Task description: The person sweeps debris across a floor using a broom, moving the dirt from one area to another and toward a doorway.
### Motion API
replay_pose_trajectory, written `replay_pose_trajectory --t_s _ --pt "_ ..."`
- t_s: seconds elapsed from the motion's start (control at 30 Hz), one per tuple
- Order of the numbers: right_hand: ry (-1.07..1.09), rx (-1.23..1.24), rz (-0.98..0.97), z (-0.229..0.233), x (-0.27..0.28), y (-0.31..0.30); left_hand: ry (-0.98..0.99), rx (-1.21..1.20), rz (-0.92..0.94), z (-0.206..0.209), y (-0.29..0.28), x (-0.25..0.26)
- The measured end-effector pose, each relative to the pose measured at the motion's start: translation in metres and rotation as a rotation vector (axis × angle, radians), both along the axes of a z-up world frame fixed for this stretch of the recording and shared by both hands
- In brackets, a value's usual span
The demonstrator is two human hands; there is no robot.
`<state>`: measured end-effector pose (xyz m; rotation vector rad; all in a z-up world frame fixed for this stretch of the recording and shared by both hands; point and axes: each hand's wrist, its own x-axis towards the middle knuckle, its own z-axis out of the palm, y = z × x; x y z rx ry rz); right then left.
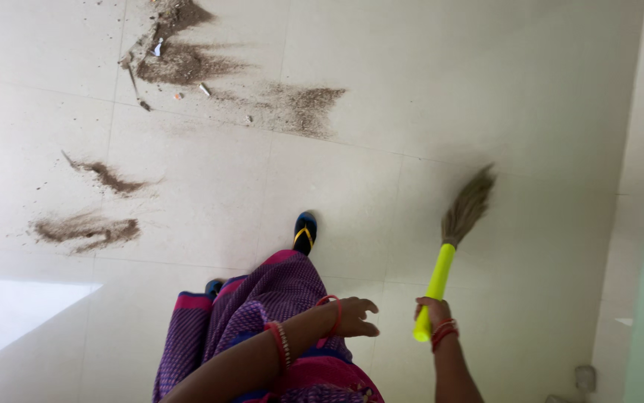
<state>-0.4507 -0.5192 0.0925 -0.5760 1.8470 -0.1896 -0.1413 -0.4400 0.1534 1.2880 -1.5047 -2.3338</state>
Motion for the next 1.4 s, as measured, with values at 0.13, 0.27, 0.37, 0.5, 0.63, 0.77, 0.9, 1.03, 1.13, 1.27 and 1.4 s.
replay_pose_trajectory --t_s 0.13,0.27,0.37,0.5,0.63,0.77,0.9,1.03,1.13,1.27,1.4 --pt "-0.141 0.297 -0.106 -0.011 -0.020 -0.064 0.018 0.312 0.101 -0.013 -0.050 -0.048" --pt "-0.418 0.245 -0.390 -0.043 -0.013 -0.073 0.095 0.499 0.231 -0.033 -0.074 -0.074" --pt "-0.362 0.192 -0.545 -0.079 0.009 -0.085 0.005 0.575 0.305 -0.042 -0.097 -0.081" --pt "-0.328 0.238 -0.330 -0.113 0.018 -0.114 -0.111 0.496 0.384 -0.058 -0.125 -0.076" --pt "-0.296 0.266 -0.188 -0.108 0.010 -0.121 -0.049 0.530 0.436 -0.074 -0.156 -0.083" --pt "-0.394 0.146 0.246 -0.087 0.033 -0.123 -0.041 0.593 0.433 -0.076 -0.161 -0.088" --pt "-0.114 0.199 0.319 -0.073 0.112 -0.124 0.020 0.712 0.718 -0.079 -0.132 -0.069" --pt "-0.077 0.176 0.732 -0.070 0.190 -0.113 0.208 0.902 1.225 -0.073 -0.095 -0.040" --pt "0.020 0.156 0.958 -0.068 0.251 -0.107 0.237 0.894 1.409 -0.070 -0.081 -0.001" --pt "0.024 0.124 1.081 -0.069 0.320 -0.104 0.345 0.823 1.610 -0.073 -0.058 0.046" --pt "0.045 0.122 1.267 -0.077 0.392 -0.091 0.445 0.693 1.819 -0.080 -0.036 0.083"
